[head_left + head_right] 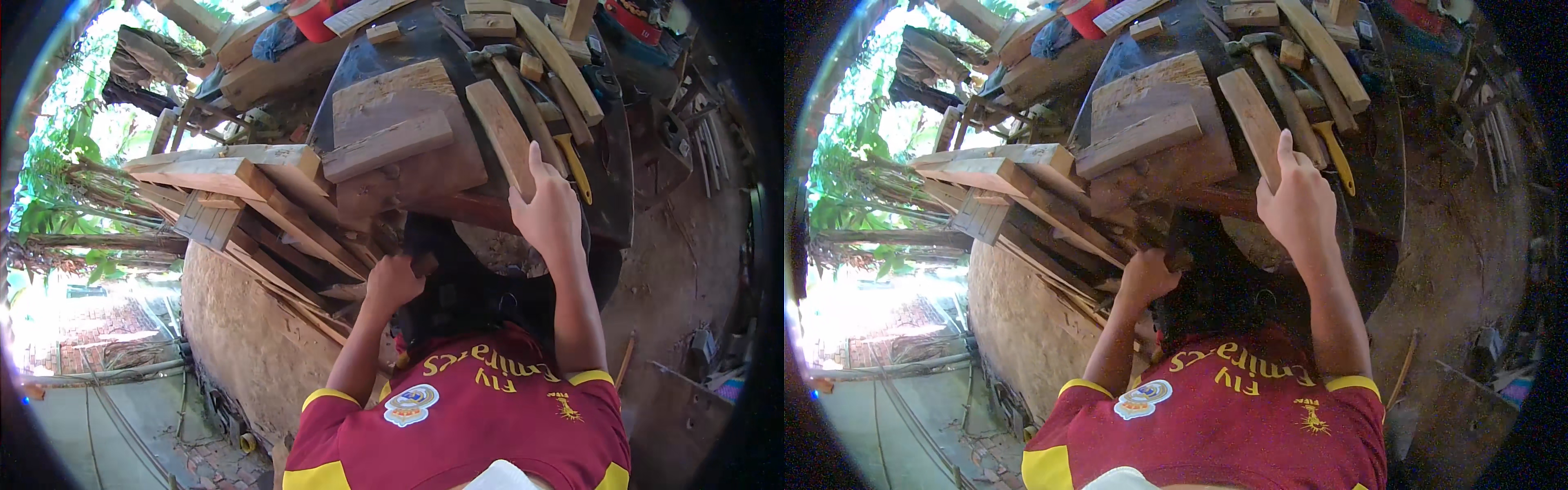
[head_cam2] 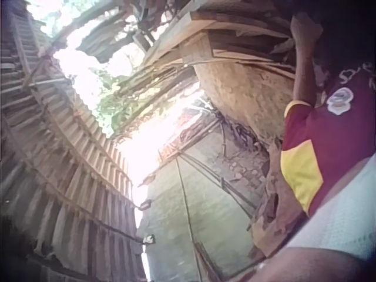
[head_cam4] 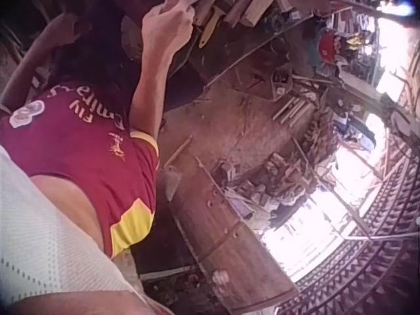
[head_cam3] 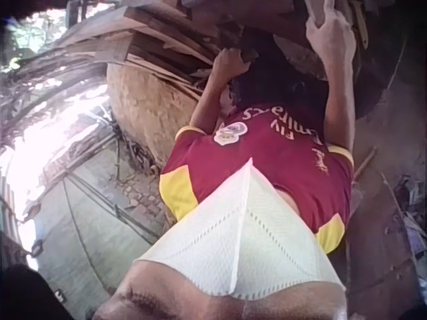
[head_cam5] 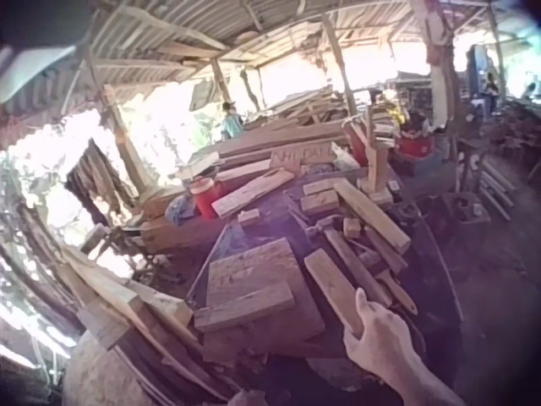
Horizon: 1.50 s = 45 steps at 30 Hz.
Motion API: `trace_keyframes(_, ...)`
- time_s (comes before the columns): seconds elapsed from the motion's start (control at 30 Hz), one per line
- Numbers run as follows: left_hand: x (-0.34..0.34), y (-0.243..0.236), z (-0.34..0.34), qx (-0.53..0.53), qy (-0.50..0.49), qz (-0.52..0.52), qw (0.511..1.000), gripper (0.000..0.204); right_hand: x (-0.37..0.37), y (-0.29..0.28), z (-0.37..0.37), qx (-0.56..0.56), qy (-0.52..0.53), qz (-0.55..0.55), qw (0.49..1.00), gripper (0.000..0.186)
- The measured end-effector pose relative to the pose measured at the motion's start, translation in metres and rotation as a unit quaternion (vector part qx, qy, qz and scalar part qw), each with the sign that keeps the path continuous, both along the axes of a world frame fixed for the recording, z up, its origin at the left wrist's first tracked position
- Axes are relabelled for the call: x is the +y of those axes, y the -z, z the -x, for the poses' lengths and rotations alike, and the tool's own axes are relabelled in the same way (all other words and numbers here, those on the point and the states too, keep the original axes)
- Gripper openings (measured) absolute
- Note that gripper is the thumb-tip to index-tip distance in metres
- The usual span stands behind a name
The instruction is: The person uses a chisel and a wooden mallet to carve a rectangular piece of wood on a workbench. They repeatedly strike the chisel to remove wood shavings and shape the piece, occasionally adjusting the wood's position.
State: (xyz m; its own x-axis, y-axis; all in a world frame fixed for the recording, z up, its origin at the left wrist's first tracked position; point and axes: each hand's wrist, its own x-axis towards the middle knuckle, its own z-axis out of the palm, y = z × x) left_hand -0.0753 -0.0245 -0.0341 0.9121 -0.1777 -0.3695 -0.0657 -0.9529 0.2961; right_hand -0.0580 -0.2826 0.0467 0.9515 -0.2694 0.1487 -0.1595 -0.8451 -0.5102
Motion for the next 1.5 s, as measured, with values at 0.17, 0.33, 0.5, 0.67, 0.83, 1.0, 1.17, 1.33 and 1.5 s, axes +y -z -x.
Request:
trace_keyframes(0.17,-0.004,-0.078,-0.005,-0.165,-0.039,0.138,0.976,0.023,-0.005,-0.003,0.008,-0.002,-0.001,0.003,1.0,0.067)
trace_keyframes(0.33,0.012,-0.107,-0.024,-0.298,-0.108,0.197,0.928,0.024,-0.004,-0.008,0.003,0.022,-0.002,0.0,1.0,0.065)
trace_keyframes(0.5,0.025,-0.099,-0.026,-0.313,-0.147,0.233,0.909,0.041,0.024,-0.015,-0.005,-0.166,-0.031,0.137,0.976,0.054)
trace_keyframes(0.67,0.033,-0.075,-0.023,-0.322,-0.202,0.271,0.884,0.062,0.068,-0.025,-0.029,-0.106,-0.126,-0.101,0.981,0.057)
trace_keyframes(0.83,0.051,-0.062,-0.021,-0.27,-0.257,0.278,0.885,0.064,0.102,-0.019,-0.073,-0.091,-0.17,-0.072,0.979,0.066)
trace_keyframes(1.0,0.07,-0.039,-0.023,-0.27,-0.321,0.318,0.85,0.06,0.107,-0.011,-0.098,-0.108,-0.211,0.04,0.971,0.065)
trace_keyframes(1.17,0.072,-0.031,-0.034,-0.277,-0.303,0.334,0.848,0.054,0.104,0.001,-0.125,-0.153,-0.238,0.045,0.958,0.067)
trace_keyframes(1.33,0.065,-0.024,-0.04,-0.336,-0.228,0.325,0.854,0.043,0.109,-0.001,-0.136,-0.132,-0.256,0.031,0.957,0.07)
trace_keyframes(1.5,0.071,-0.013,-0.039,-0.302,-0.237,0.38,0.841,0.033,0.109,0.005,-0.148,-0.163,-0.278,0.011,0.947,0.07)
